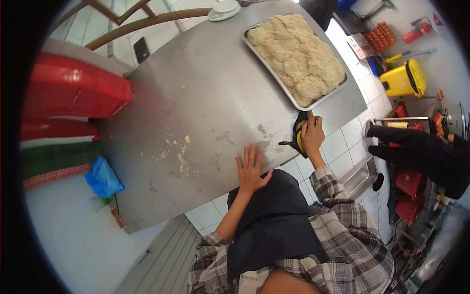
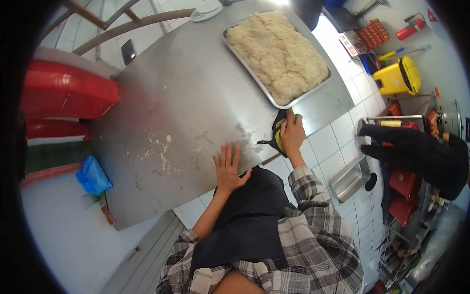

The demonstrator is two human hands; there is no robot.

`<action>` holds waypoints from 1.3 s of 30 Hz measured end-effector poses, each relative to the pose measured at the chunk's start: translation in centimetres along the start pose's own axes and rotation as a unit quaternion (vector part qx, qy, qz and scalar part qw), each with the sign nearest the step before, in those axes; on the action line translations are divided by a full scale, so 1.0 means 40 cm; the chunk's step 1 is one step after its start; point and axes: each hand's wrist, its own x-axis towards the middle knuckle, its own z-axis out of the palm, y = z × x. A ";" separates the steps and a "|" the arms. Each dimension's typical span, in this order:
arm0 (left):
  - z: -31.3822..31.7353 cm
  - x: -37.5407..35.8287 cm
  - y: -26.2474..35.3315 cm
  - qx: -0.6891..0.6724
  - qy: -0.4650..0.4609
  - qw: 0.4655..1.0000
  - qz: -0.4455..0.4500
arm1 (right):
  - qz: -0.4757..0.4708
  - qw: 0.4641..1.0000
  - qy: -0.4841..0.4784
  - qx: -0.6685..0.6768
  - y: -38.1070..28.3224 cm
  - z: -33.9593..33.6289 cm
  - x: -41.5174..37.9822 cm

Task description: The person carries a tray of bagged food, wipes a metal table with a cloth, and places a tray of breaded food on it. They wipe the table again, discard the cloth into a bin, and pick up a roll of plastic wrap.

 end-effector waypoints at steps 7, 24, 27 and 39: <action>-0.056 -0.096 -0.131 0.038 0.106 0.952 -0.286 | -0.002 0.998 0.010 -0.055 -0.196 0.066 -0.049; -0.318 -0.196 -0.781 0.063 0.186 0.875 -0.443 | -0.198 0.979 -0.041 -0.022 -0.656 0.263 0.173; -0.361 -0.117 -0.912 0.036 0.203 0.910 -0.359 | -0.283 0.957 -0.058 0.007 -0.757 0.320 0.225; -0.356 0.002 -0.760 -0.105 0.102 0.984 -0.100 | -0.624 0.725 -0.288 0.052 -0.908 0.311 0.225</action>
